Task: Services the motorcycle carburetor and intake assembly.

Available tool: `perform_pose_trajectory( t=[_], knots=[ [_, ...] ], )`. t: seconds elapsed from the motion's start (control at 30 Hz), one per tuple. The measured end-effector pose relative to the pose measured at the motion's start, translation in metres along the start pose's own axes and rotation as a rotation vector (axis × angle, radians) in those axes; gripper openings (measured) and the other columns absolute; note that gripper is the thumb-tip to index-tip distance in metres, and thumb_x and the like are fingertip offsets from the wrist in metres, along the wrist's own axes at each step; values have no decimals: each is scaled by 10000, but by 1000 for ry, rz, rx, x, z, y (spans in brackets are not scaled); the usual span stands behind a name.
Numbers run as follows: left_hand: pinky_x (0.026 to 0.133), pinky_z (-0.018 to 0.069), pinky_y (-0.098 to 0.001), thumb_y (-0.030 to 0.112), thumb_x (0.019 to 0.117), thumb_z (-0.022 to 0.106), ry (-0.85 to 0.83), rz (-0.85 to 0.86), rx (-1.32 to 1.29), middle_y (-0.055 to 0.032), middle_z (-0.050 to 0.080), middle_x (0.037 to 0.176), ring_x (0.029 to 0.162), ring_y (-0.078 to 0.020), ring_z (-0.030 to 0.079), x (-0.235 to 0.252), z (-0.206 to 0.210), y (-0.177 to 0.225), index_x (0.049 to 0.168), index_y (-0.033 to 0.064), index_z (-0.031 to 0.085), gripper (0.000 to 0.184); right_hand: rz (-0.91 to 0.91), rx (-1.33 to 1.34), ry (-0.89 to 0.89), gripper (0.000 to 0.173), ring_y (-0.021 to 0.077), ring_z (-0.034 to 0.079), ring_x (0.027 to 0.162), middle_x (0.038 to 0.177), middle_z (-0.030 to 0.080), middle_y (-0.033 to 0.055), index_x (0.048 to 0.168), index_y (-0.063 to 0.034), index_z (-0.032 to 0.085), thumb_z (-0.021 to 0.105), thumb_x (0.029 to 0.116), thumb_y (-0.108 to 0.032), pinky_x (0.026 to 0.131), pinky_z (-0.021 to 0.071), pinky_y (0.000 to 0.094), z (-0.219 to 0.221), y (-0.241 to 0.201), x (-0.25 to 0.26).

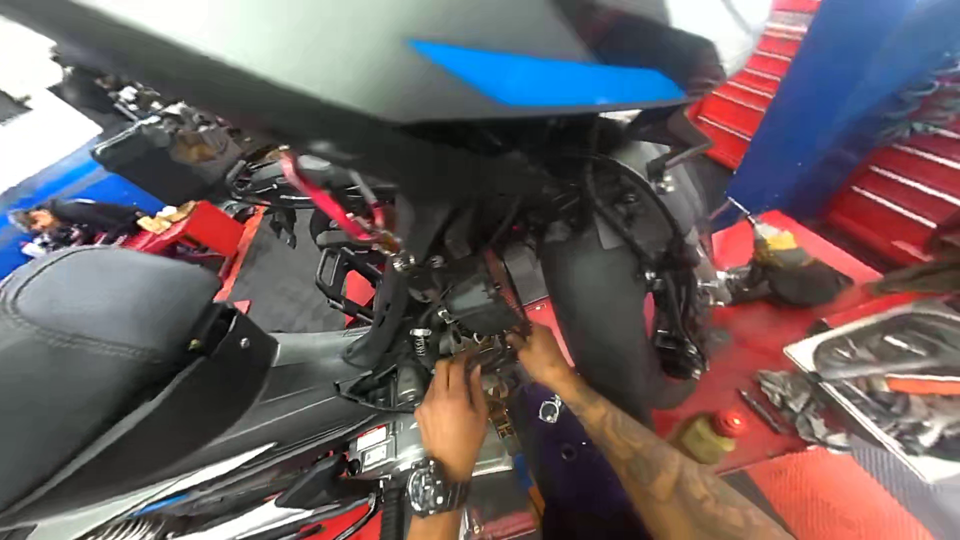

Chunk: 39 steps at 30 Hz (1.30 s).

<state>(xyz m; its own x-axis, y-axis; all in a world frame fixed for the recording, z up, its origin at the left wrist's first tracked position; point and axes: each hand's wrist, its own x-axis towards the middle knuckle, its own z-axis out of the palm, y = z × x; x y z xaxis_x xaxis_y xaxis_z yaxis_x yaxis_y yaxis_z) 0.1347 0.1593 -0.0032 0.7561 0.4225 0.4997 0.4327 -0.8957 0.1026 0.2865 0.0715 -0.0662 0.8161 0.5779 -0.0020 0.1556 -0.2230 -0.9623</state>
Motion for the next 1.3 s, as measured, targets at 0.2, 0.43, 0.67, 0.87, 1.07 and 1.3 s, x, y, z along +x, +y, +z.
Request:
perform_pose_trajectory(
  t=[0.2, 0.43, 0.67, 0.87, 1.07, 1.3],
  knots=[
    [545, 568, -510, 276, 994, 598, -233, 144, 364, -144, 714, 989, 737, -338, 721, 19, -16, 18, 1070, 63, 742, 268, -4, 70, -97, 354, 333, 620, 1187, 1294, 613, 237, 1347, -36, 646, 575, 1000, -26, 1032, 507, 471, -14, -9, -1],
    [720, 559, -596, 315, 1074, 473, -680, 5, 708, -210, 724, 964, 864, -430, 722, 50, -18, 60, 1209, 40, 638, 347, 29, 189, -195, 413, 333, 593, 1246, 1356, 577, 236, 1417, -22, 569, 520, 1010, 32, 1061, 495, 471, -19, -7, 1],
    [673, 556, -613, 116, 982, 593, -730, 161, 772, -187, 738, 1089, 820, -428, 722, 56, -17, 55, 1430, 278, 623, 477, 13, 219, -220, 449, 313, 566, 1327, 1435, 575, 200, 1460, -47, 538, 509, 1017, 18, 1123, 452, 479, -4, 9, 8],
    [628, 550, -592, 64, 947, 612, -692, 229, 813, -168, 747, 1032, 796, -409, 722, 59, -19, 53, 1390, 305, 659, 507, 2, 278, -217, 442, 295, 552, 1346, 1472, 550, 186, 1461, -34, 527, 488, 1023, 18, 1132, 443, 461, 3, 16, 9],
    [612, 544, -556, 110, 989, 585, -731, 240, 902, -172, 748, 945, 765, -399, 721, 57, -25, 58, 1449, 309, 608, 502, 1, 416, -239, 430, 292, 572, 1308, 1447, 551, 217, 1442, 21, 506, 438, 1021, 81, 1106, 459, 434, 3, 15, 8],
    [637, 546, -555, 132, 985, 584, -837, 222, 947, -176, 733, 915, 766, -399, 713, 65, -28, 61, 1503, 319, 541, 552, 18, 448, -276, 435, 289, 559, 1307, 1465, 521, 214, 1449, 19, 480, 421, 1024, 96, 1099, 458, 425, 4, 17, 10]
  ],
)
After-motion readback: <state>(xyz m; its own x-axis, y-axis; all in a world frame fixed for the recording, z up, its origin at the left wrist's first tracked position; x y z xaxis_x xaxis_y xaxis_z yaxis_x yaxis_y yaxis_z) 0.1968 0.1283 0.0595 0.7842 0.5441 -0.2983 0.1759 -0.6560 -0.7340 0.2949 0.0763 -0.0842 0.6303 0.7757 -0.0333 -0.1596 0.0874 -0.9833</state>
